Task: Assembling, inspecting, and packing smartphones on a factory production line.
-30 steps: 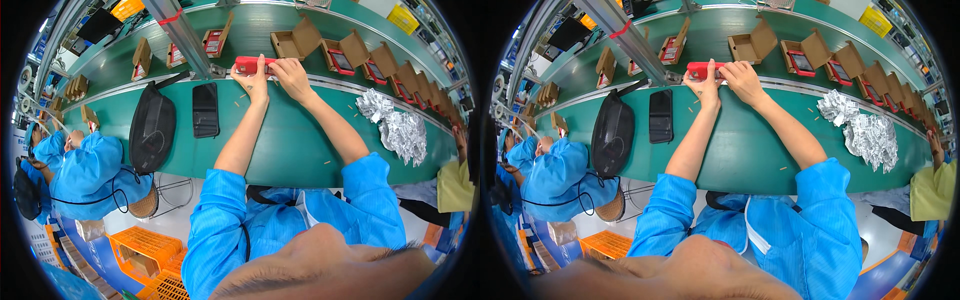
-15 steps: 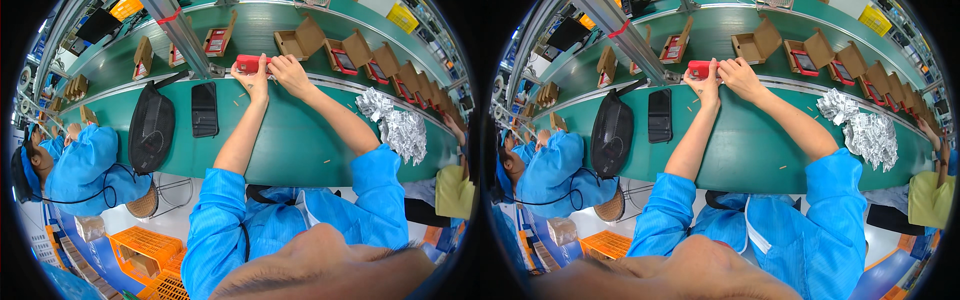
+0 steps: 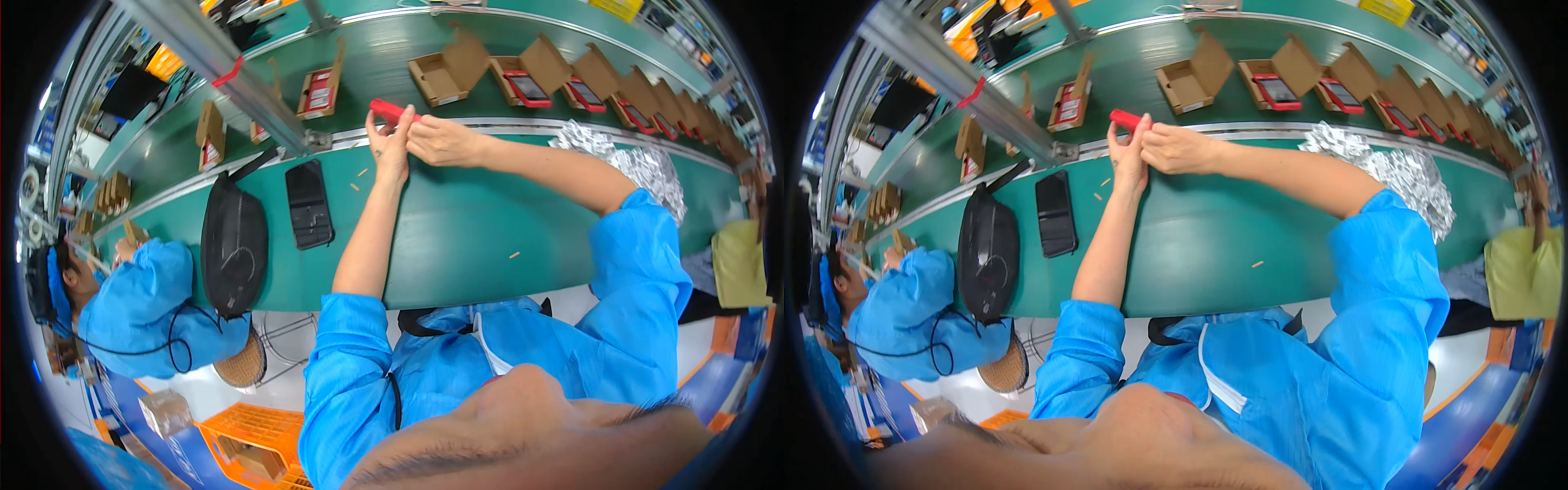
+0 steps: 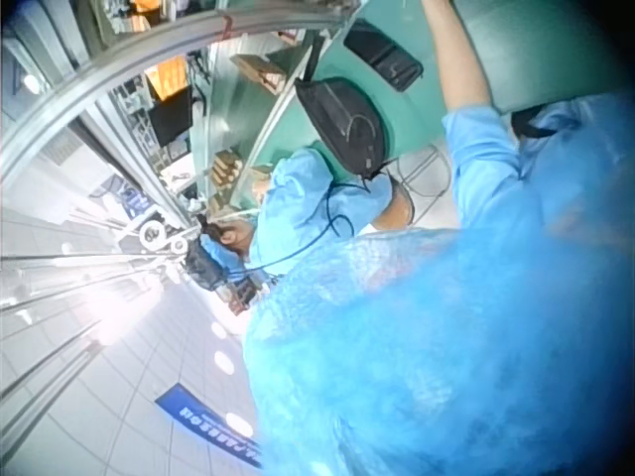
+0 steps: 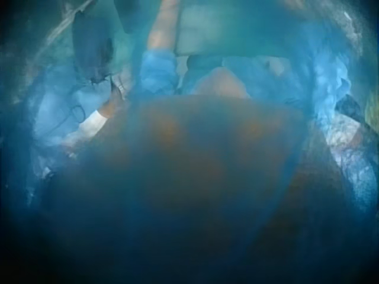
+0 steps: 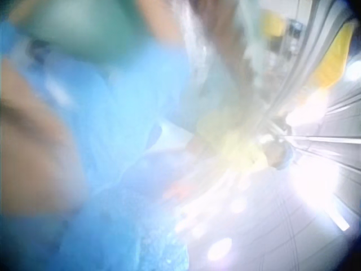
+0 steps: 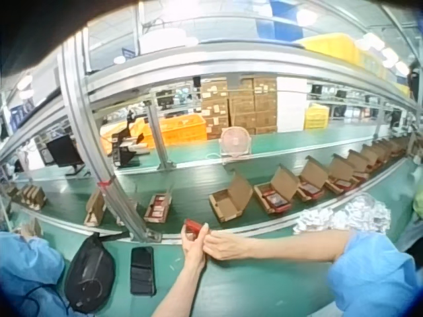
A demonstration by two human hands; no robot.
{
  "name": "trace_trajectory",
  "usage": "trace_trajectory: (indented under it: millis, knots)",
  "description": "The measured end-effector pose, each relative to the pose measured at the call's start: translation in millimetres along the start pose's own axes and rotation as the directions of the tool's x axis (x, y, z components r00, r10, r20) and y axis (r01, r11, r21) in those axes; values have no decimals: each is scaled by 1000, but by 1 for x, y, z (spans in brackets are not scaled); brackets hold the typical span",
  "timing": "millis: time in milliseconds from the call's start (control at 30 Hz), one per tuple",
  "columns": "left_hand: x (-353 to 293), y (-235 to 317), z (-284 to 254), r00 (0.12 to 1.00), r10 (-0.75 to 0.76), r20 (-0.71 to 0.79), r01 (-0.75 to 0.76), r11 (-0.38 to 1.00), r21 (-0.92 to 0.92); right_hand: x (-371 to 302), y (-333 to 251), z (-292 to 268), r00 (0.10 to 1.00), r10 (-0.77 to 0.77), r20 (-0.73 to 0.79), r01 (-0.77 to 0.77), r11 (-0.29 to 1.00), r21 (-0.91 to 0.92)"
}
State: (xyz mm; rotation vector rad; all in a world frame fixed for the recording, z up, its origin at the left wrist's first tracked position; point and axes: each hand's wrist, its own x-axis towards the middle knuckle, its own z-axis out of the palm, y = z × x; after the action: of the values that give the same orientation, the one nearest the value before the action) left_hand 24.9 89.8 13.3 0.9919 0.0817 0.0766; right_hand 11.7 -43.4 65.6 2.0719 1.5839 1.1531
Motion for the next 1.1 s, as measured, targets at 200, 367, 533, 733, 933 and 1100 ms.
trace_trajectory:
  millis: [200, 367, 533, 733, 933, 1100]
  knots:
    - [12, 12, -21, 981, -91, 169, 140, 943, -302, -39, -49, -88, 793, 592, 142, -553, 603, 575]
    - [-12, 22, 15, 827, -158, 539, 419, 813, -405, -195, 24, -136, -123, 924, 361, -984, -160, 75]
    - [-25, 19, 15, 730, -145, 668, 465, 821, -330, -172, 12, -127, 380, 925, -1, -798, 327, -507]
    - [-30, 12, 16, 732, -131, 669, 408, 870, -277, -60, -36, -77, 323, 269, 908, -35, -955, 295]
    - [-27, 6, 17, 839, -145, 524, 268, 949, -166, -67, -25, -4, 172, 588, 791, 173, -808, 563]
    - [-16, 6, 14, 938, -169, 304, 210, 972, -107, -96, 19, 27, -112, 531, 840, 89, -837, 540]
